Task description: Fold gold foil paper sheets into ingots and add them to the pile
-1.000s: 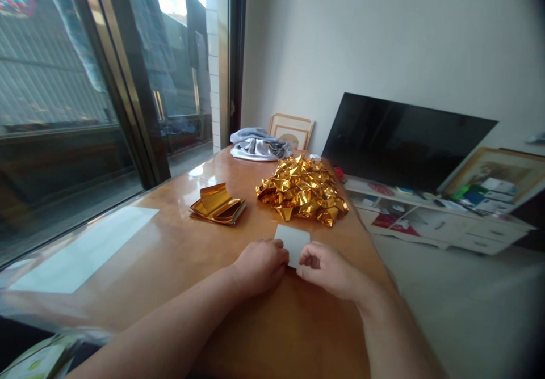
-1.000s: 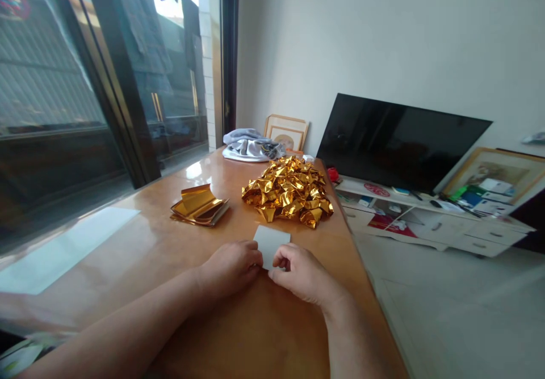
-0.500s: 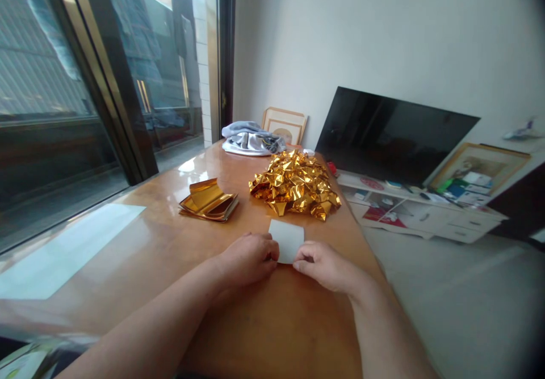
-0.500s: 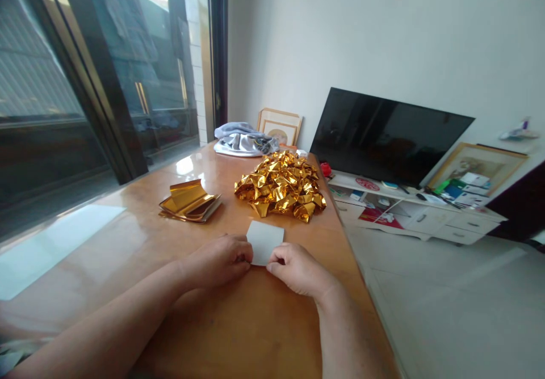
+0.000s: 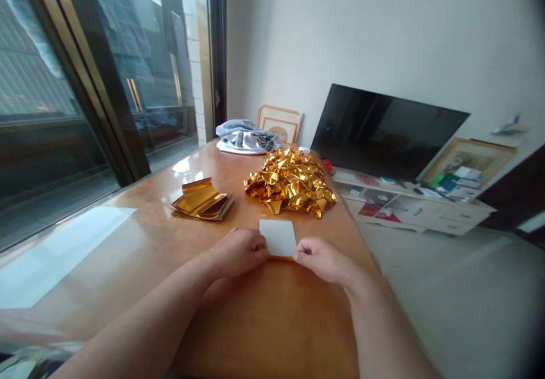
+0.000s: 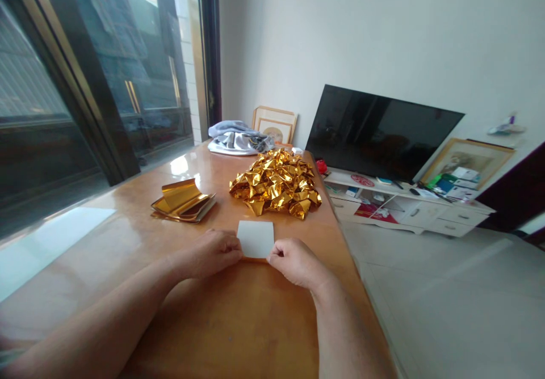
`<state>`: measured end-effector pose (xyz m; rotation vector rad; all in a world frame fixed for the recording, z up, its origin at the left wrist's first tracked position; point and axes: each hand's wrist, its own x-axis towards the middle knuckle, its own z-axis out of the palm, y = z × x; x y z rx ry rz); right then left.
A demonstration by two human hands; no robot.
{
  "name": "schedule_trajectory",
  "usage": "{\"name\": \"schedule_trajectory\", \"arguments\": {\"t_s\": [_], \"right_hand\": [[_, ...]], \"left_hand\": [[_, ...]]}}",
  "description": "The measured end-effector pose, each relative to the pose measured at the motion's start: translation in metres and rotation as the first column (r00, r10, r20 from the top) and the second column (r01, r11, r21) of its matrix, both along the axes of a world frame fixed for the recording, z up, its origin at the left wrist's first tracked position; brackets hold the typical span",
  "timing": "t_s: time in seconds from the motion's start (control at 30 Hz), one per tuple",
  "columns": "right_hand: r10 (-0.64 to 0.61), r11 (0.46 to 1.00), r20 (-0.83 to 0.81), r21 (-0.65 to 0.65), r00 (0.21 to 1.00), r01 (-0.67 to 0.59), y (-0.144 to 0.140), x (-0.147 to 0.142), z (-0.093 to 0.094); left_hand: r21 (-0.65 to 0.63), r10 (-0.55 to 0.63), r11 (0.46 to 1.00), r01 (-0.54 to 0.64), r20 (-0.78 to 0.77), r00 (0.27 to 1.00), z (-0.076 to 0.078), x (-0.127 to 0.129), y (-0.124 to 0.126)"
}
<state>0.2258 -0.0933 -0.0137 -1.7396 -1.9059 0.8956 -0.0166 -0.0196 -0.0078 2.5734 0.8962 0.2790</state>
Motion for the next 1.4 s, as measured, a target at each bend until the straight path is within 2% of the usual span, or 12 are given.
{"name": "schedule_trajectory", "arguments": {"t_s": [0.33,0.5,0.67,0.97,1.17,1.4], "right_hand": [[-0.048,0.998,0.006,-0.028,0.999,0.048,0.001,-0.002,0.001],[-0.088,0.996,0.018,-0.032,0.996,0.088,0.002,-0.005,0.000],[-0.131,0.991,0.022,-0.016,0.991,0.132,0.004,-0.005,-0.005],[-0.150,0.989,0.048,0.019,0.988,0.149,0.007,-0.002,-0.013],[-0.174,0.984,0.043,0.032,0.984,0.173,0.007,-0.004,-0.011],[-0.083,0.996,-0.037,-0.032,0.996,0.082,0.002,0.005,0.001]], "left_hand": [[-0.053,0.090,0.994,-0.092,-0.032,0.995,0.006,0.000,0.000],[-0.042,0.074,0.996,-0.075,-0.043,0.996,0.009,0.001,-0.002],[-0.027,0.111,0.993,-0.113,-0.070,0.991,0.008,0.003,-0.004],[-0.039,0.086,0.995,-0.089,-0.068,0.994,0.010,0.002,-0.005],[0.006,0.087,0.996,-0.087,-0.082,0.993,0.007,0.001,-0.004],[0.077,0.035,0.997,-0.031,-0.042,0.999,0.011,0.001,-0.003]]}}
